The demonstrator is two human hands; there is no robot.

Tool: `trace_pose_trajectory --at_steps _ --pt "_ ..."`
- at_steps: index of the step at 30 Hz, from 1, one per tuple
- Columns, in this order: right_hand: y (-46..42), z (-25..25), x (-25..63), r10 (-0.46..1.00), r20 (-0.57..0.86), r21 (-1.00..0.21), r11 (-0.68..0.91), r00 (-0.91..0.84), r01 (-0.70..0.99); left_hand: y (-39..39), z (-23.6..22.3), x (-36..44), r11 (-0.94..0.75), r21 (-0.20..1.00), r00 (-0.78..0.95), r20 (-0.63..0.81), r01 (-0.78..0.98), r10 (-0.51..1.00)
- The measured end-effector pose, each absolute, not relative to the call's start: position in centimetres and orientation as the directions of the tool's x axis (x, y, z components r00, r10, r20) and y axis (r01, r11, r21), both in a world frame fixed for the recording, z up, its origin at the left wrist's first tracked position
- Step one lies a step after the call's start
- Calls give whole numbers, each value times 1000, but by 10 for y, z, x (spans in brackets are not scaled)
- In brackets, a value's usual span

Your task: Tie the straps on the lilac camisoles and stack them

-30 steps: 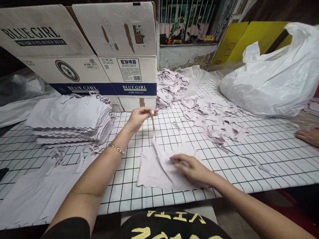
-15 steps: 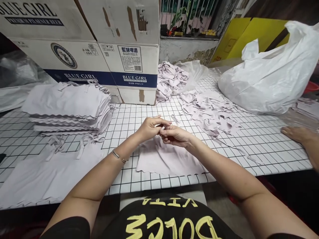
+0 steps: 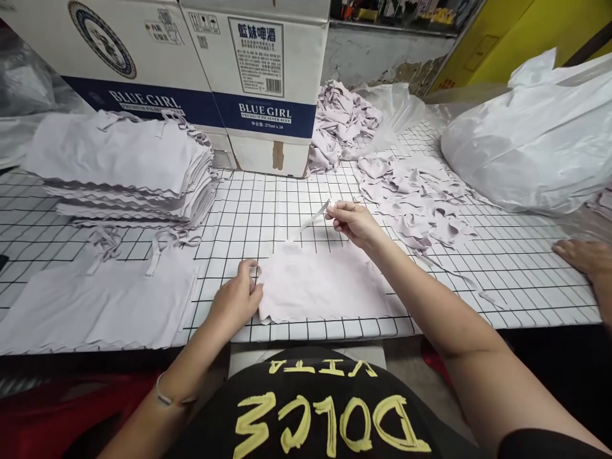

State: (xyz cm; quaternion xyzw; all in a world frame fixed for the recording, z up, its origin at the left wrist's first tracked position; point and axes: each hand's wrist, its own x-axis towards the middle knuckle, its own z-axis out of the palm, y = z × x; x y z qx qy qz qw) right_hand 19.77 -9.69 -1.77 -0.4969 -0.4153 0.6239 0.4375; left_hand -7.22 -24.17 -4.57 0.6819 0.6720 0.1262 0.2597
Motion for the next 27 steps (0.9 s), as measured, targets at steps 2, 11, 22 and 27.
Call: trace_pose_trajectory --at_steps 2,11,22,27 --pt "-99 -24 190 940 -299 -933 -324 -162 -155 -241 -45 -69 -67 433 87 -26 899 996" --pt "-127 -39 175 852 -439 -823 -509 -285 -252 -195 -57 -36 -223 413 280 -83 883 956" --pt "-164 -62 159 942 -185 -975 -211 -279 -65 -196 -51 -36 -82 637 246 -172 766 954" --pt "-172 -72 154 930 -51 -999 -44 -365 28 -198 -52 -37 -107 667 261 -135 737 956"
